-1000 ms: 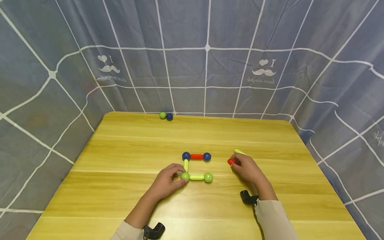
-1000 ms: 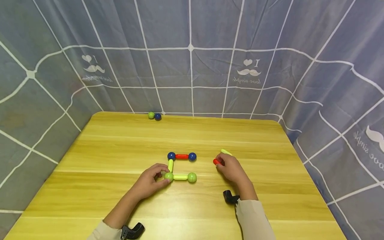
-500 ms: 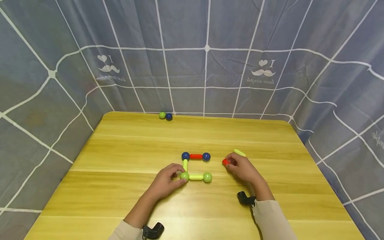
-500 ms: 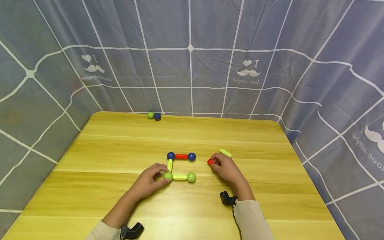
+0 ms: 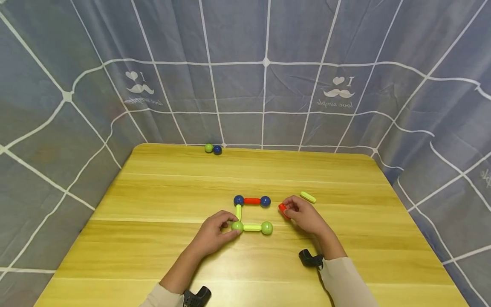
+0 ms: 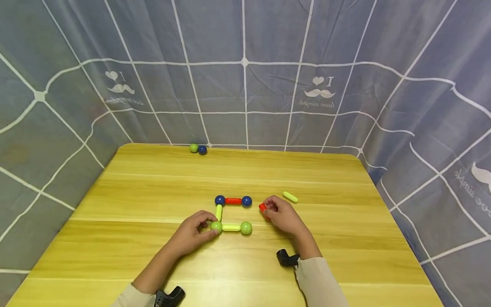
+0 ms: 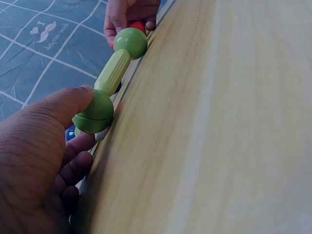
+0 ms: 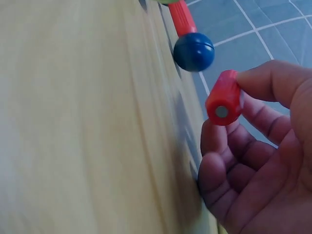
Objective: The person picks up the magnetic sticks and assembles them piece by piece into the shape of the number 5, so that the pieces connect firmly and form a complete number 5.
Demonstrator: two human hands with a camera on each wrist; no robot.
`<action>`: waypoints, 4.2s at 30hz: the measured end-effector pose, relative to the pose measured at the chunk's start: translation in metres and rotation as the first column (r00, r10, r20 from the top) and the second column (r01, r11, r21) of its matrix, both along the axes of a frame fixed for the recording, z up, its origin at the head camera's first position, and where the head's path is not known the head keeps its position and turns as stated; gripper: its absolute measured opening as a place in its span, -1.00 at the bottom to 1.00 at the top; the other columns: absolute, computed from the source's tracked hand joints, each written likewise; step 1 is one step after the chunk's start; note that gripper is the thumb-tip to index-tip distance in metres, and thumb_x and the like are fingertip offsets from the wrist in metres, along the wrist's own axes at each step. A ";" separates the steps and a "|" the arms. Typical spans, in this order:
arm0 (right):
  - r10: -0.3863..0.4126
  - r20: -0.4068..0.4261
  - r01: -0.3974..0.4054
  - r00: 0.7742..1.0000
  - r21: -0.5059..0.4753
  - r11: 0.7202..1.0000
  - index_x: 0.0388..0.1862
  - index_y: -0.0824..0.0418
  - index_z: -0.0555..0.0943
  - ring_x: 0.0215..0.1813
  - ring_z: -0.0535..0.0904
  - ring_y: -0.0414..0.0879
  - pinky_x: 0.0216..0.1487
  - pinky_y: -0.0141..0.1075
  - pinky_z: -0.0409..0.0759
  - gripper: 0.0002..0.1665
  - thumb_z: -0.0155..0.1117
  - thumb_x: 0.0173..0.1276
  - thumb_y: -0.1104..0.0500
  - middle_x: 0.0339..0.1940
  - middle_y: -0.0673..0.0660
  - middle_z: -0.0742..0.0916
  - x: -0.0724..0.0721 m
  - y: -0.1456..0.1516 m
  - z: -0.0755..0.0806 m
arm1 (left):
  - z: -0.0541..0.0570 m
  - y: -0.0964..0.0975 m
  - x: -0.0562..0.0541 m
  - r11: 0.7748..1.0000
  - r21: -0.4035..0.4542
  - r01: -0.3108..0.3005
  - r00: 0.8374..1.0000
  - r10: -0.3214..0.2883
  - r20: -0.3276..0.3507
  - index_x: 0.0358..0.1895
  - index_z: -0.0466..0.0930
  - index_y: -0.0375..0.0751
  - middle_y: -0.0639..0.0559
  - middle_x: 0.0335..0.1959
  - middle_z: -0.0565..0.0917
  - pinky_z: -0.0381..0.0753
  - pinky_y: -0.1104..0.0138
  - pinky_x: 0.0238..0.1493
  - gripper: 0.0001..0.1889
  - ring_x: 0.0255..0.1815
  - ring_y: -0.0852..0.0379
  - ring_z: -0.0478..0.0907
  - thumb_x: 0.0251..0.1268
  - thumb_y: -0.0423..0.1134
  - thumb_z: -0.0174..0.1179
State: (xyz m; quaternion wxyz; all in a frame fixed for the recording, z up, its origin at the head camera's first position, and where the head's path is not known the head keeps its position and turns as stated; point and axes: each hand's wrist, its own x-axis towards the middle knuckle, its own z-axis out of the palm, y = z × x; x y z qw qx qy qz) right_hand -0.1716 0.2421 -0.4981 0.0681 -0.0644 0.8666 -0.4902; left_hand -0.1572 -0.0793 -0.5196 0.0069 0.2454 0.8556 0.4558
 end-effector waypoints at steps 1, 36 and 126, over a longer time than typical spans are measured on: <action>-0.006 0.014 0.007 1.000 -0.017 1.000 -0.01 0.25 0.56 -0.25 0.47 -0.03 -0.32 -0.30 0.52 -0.82 0.17 0.44 0.32 -0.24 0.13 0.59 0.000 0.000 0.000 | 0.000 0.001 0.000 1.000 -0.001 0.005 1.000 -0.005 -0.003 -0.10 0.67 0.05 0.28 -0.18 0.61 0.55 0.28 -0.15 -0.78 -0.23 0.21 0.51 0.21 -0.09 0.41; -0.086 0.201 0.153 0.976 -0.345 0.926 0.03 0.39 0.47 -0.41 0.51 -0.06 -0.39 -0.31 0.54 -0.72 0.14 0.35 0.39 -0.32 0.15 0.61 0.036 -0.046 -0.012 | -0.003 0.018 -0.030 0.981 -0.053 -0.189 0.982 0.190 0.018 -0.05 0.70 0.01 0.23 -0.52 0.51 0.38 0.29 -0.42 -0.73 -0.50 0.24 0.40 0.21 -0.06 0.41; -0.208 0.229 0.270 0.951 -0.287 0.919 -0.02 0.32 0.52 -0.44 0.62 -0.04 -0.46 -0.26 0.54 -0.73 0.23 0.31 0.33 -0.42 0.12 0.60 0.027 -0.056 -0.010 | 0.000 0.025 -0.038 0.980 -0.050 -0.194 0.980 0.196 0.026 -0.03 0.70 -0.04 0.19 -0.50 0.50 0.38 0.28 -0.39 -0.72 -0.46 0.21 0.41 0.23 -0.07 0.40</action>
